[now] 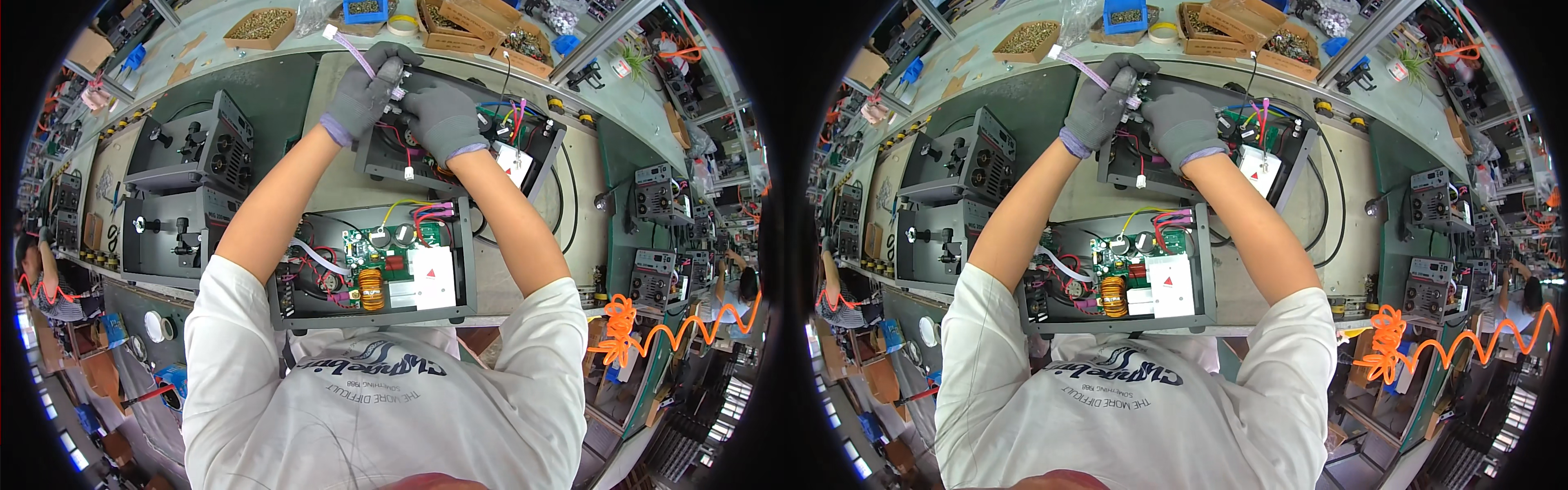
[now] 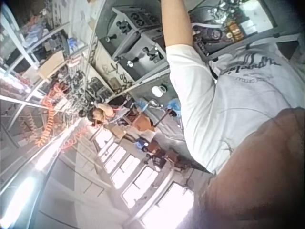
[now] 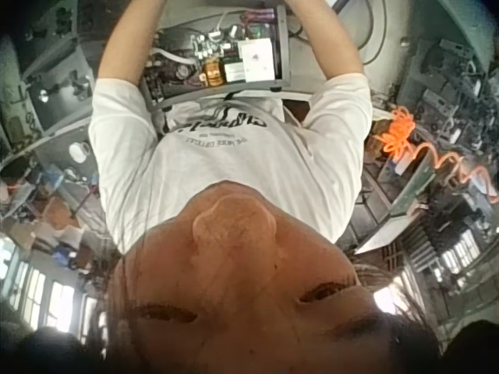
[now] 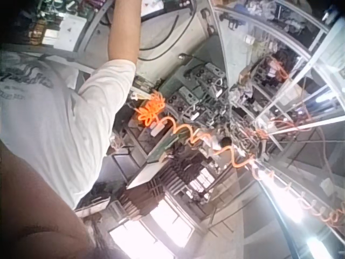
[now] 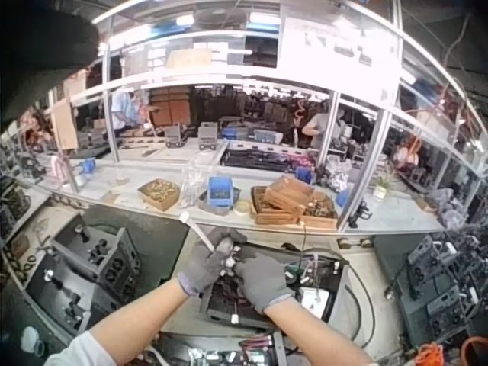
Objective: The person assembles an electronic device by connecting wires to a circuit board and securing a metal casing. They use a screwdriver to fasten screws into the casing and handle various internal components, including a transformer and power supply unit. The task involves precise hand movements to route cables and tighten fasteners within the device's chassis.
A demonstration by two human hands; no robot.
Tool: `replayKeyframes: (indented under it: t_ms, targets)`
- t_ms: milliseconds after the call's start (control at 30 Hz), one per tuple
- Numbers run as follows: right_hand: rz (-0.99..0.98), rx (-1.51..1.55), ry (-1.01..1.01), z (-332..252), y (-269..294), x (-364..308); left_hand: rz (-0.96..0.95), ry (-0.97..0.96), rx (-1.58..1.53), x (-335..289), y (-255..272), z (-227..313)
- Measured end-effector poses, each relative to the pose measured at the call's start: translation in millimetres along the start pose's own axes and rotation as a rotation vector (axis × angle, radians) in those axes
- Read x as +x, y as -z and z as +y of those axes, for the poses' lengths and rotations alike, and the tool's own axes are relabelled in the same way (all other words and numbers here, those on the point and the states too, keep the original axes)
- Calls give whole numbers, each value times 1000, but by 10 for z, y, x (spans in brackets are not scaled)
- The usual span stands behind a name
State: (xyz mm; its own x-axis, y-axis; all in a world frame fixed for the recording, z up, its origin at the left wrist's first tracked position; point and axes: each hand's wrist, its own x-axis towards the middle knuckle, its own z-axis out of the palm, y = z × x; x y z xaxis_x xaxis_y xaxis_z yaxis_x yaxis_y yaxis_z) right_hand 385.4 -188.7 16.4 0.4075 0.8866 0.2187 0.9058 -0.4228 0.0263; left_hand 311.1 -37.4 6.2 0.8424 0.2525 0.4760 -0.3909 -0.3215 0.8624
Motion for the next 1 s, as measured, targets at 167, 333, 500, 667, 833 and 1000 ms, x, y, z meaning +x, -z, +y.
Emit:
replayKeyframes:
  t_ms: [167,333,500,667,833,1000]
  targets:
    - [134,10,56,65,-163,-50,-3,-27,15,17,-2,-38]
    - [135,-19,61,21,-164,-65,8,-15,-27,15,-15,-74]
    - [186,-10,82,7,-181,-45,9,-48,-38,22,-15,-107]
    - [192,-56,138,30,-241,20,9,-46,27,26,-32,-84]
    - [203,-64,151,50,-293,53,18,-43,-2,30,-58,-21]
    - [272,-12,99,14,-336,19,10,-60,12,24,-47,-25]
